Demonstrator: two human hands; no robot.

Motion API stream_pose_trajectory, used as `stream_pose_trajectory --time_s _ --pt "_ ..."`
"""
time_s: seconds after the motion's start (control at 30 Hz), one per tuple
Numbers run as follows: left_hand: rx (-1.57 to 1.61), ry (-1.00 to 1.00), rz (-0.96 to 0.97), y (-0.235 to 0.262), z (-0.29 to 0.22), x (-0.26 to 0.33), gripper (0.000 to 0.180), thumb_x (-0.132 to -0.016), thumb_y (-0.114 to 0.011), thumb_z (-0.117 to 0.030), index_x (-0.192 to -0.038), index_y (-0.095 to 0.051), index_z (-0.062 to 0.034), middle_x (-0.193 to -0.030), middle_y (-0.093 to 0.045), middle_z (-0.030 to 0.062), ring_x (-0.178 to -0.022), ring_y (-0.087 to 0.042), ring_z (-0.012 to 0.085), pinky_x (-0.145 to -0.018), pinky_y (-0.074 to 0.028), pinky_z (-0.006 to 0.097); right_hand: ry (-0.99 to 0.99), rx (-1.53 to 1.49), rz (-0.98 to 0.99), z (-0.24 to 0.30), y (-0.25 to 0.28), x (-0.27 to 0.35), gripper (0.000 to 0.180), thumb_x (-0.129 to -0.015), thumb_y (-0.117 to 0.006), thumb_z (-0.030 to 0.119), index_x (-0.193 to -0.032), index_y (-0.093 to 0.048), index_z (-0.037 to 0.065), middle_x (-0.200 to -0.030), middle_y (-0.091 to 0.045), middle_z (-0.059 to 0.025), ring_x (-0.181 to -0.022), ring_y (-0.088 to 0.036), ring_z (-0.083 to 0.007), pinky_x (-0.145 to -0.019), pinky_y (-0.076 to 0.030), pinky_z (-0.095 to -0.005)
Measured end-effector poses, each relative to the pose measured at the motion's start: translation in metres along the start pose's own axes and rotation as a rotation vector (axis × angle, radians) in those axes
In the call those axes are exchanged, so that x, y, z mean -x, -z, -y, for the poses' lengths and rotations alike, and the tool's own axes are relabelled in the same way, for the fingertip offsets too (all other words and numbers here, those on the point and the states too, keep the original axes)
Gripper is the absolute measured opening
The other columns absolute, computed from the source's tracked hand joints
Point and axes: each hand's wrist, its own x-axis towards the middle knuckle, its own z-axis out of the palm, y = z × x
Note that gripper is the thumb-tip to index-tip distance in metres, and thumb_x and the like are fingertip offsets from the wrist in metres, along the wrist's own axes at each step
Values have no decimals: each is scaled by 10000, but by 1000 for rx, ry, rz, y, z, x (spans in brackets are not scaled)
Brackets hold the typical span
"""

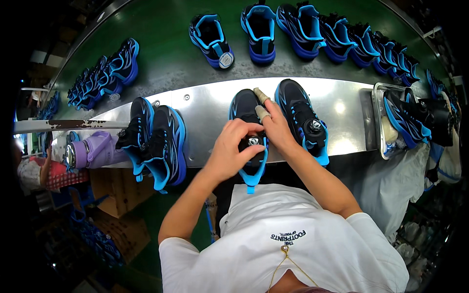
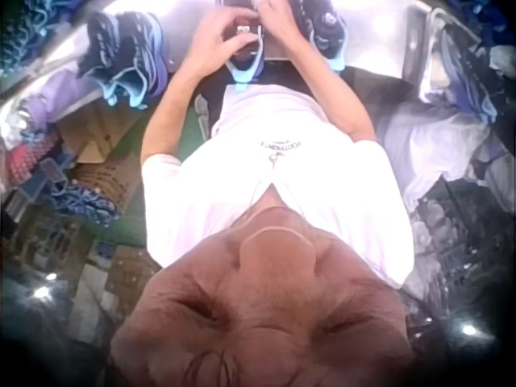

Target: The person cleans a pair of black and blue sneakers by wiping the surfaces and around the dial closure with a cloth, then places them on a conveyor belt and picks up another pair to repeat the process.

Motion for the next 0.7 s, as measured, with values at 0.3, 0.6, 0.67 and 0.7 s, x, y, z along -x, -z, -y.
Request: stream_pose_trajectory --time_s 0.3,0.6,0.67,0.7 --pt "-209 63 -76 4 -1 7 423 -714 -813 -196 -1066 -623 -56 -1079 -587 66 -1034 -535 248 -912 -435 340 33 -40 -23 -9 -5 -7 482 -954 -578 206 -1425 -501 140 -1038 -536 -125 -876 -496 -195 -828 -424 -286" --pt "74 -93 178 16 17 -2 386 -754 -760 -177 -1108 -655 -62 -1170 -611 79 -1131 -507 254 -1000 -385 370 3 -92 2 -15 -6 -10 474 -943 -595 186 -1405 -517 114 -1062 -562 -125 -885 -523 -195 -822 -436 -281" --pt "52 43 -26 1 7 10 449 -697 -811 -187 -1076 -614 -50 -1177 -570 97 -1140 -490 273 -998 -388 373 11 -70 -7 -12 -7 -11 472 -942 -598 188 -1402 -521 112 -1050 -564 -124 -876 -522 -195 -820 -436 -283" --pt "-90 63 -122 -7 2 15 475 -659 -837 -187 -1038 -588 -47 -1164 -548 94 -1133 -487 276 -996 -392 381 4 -57 -13 -11 -6 -8 471 -942 -600 188 -1400 -523 112 -1044 -565 -124 -871 -522 -195 -818 -436 -283"
